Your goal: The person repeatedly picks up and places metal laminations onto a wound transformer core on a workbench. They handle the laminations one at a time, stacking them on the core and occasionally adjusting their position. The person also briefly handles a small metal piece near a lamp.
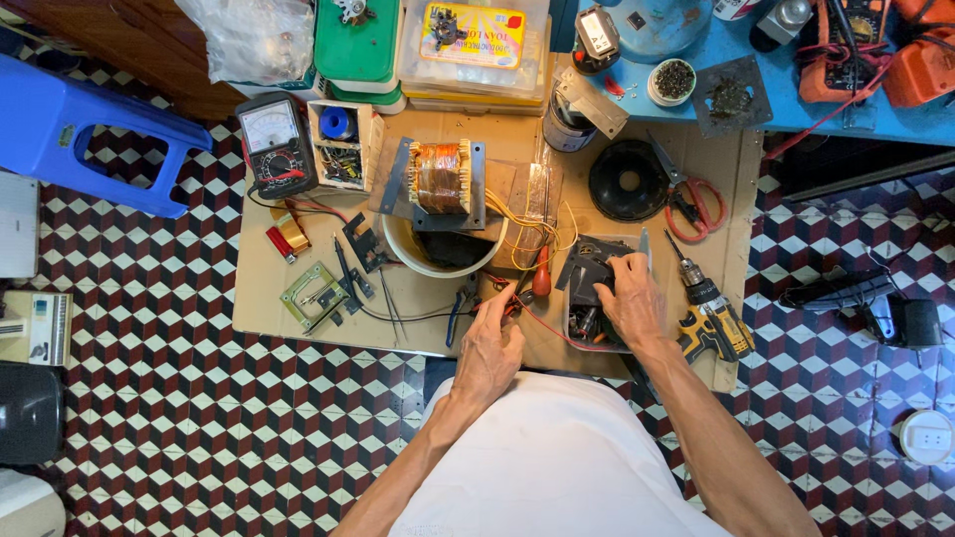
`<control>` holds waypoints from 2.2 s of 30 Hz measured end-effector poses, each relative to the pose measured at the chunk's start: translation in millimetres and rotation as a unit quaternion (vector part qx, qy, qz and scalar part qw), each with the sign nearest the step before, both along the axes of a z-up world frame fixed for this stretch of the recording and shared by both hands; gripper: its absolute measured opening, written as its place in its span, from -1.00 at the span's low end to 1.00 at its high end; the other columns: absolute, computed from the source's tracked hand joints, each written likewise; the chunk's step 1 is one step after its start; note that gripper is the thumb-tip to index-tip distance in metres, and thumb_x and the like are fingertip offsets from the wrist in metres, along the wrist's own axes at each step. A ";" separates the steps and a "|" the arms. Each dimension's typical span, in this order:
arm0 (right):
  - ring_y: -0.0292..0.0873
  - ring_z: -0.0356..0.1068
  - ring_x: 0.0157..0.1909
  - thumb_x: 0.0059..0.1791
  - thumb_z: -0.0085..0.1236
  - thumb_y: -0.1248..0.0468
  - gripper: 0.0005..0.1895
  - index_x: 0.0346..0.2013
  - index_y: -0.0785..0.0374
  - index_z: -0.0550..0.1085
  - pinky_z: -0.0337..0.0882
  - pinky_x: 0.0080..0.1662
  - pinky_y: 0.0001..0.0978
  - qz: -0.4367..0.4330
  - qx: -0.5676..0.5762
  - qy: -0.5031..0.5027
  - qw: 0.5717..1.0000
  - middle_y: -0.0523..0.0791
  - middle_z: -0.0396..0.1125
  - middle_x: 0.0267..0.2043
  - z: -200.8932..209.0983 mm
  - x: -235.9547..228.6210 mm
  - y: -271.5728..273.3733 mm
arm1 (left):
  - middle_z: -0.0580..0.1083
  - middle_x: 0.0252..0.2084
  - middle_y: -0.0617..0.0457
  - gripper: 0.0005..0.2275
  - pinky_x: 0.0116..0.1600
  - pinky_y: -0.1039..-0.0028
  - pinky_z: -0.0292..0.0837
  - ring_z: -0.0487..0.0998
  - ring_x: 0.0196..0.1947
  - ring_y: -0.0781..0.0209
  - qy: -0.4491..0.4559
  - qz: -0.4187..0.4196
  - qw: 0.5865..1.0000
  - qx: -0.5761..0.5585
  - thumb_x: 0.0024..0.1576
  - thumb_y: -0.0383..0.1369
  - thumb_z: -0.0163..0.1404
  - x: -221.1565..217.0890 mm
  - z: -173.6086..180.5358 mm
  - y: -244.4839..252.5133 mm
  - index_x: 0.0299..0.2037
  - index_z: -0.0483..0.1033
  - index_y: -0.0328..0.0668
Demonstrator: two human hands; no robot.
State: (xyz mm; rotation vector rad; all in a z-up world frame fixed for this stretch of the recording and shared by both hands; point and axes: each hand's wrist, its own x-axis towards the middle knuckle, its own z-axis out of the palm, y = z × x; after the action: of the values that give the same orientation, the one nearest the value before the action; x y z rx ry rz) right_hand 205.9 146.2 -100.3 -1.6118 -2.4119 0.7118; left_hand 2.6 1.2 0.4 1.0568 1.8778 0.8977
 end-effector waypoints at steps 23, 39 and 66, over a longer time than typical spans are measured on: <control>-0.36 0.38 -0.34 0.06 0.18 0.20 -0.76 -0.05 0.26 0.57 0.37 -0.28 -0.50 -0.066 -0.119 0.238 0.962 -0.16 0.42 -0.33 157.0 -80.0 -14.9 | 0.66 -0.22 0.05 -0.71 -0.05 0.57 0.49 0.60 -0.23 0.38 -0.223 0.306 0.923 0.065 0.21 -0.33 0.05 -121.4 67.8 -60.3 0.08 0.55 -0.32; -0.40 0.23 -0.50 0.06 0.17 0.21 -0.77 -0.12 0.32 0.42 0.21 -0.43 -0.58 -0.097 -0.263 0.319 0.905 -0.21 0.30 -0.48 111.3 -190.4 37.8 | 0.64 -0.22 0.09 -0.67 -0.19 0.59 0.53 0.62 -0.25 0.44 -0.324 0.221 0.910 0.132 0.24 -0.24 0.04 -190.0 -13.9 55.0 0.10 0.59 -0.27; -0.41 0.30 -0.46 0.06 0.14 0.32 -0.80 -0.06 0.33 0.39 0.28 -0.42 -0.60 -0.106 -0.291 0.341 0.888 -0.18 0.34 -0.40 103.8 -189.1 40.7 | 0.63 -0.18 0.04 -0.58 -0.19 0.62 0.53 0.59 -0.28 0.46 -0.334 0.230 0.906 0.119 0.18 -0.22 0.10 -191.8 -24.3 59.5 0.18 0.51 -0.32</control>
State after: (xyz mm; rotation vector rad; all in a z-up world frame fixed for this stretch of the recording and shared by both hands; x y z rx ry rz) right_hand 16.8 186.9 3.5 -1.4014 -1.5626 1.7229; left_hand -189.2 60.8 -23.9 0.3324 1.4506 1.5622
